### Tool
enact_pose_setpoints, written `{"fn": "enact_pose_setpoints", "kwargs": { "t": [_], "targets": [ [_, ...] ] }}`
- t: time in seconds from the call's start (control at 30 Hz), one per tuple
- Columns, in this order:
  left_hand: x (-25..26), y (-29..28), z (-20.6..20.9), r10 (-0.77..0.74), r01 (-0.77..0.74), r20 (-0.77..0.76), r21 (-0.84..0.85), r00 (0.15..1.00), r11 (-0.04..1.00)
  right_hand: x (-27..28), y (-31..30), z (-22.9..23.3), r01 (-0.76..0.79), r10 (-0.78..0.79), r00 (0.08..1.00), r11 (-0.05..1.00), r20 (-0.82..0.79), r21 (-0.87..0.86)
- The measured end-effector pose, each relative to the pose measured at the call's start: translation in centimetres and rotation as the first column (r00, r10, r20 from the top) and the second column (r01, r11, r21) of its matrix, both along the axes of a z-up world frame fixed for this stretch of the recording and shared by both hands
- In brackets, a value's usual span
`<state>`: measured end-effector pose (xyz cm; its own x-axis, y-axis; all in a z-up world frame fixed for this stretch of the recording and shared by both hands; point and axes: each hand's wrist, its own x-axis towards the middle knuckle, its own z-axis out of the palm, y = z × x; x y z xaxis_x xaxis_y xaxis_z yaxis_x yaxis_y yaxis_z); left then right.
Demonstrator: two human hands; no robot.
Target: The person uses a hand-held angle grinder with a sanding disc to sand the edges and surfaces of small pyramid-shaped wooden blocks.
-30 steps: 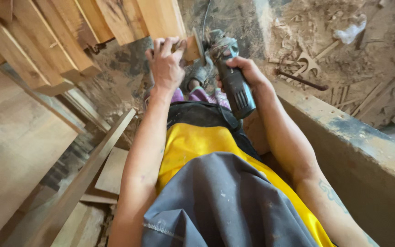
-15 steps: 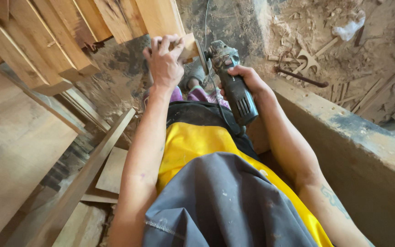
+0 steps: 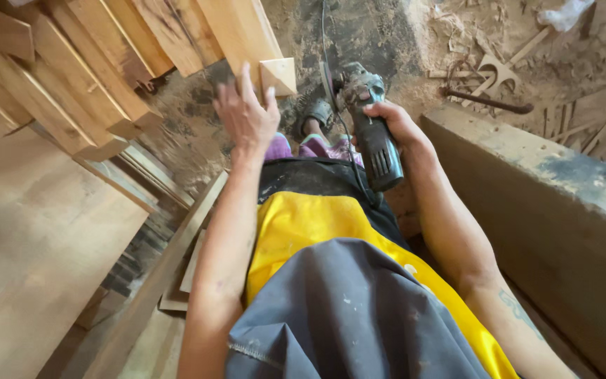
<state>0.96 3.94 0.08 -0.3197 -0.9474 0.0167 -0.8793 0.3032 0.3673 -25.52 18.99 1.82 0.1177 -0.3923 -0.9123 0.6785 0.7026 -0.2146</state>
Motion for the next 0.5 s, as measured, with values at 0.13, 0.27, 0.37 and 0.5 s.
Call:
{"fn": "enact_pose_setpoints", "kwargs": {
  "t": [0.13,0.27,0.37,0.5],
  "targets": [
    [0.6,-2.3,0.5,-0.308,0.308,-0.083,-0.019,0.948,0.951,0.3,0.0,-0.8,0.017,-0.017,0.997,1.000,0.073,0.003],
    [0.2,-3.4,1.5,-0.363,0.367,-0.068,0.076,0.929,0.927,1.3,-0.2,-1.5,0.003,-0.001,0.997,1.000,0.082,-0.025],
    [-0.1,-2.6,2.0,-0.311,0.322,-0.141,0.063,0.940,0.945,1.7,-0.2,-1.8,0.020,-0.014,0.989,0.999,0.146,-0.039],
    [-0.2,-1.9,1.9,-0.264,0.275,-0.199,0.027,0.944,0.961,1.7,-0.5,-2.0,-0.010,0.016,0.987,0.999,0.157,-0.035]
  ]
}}
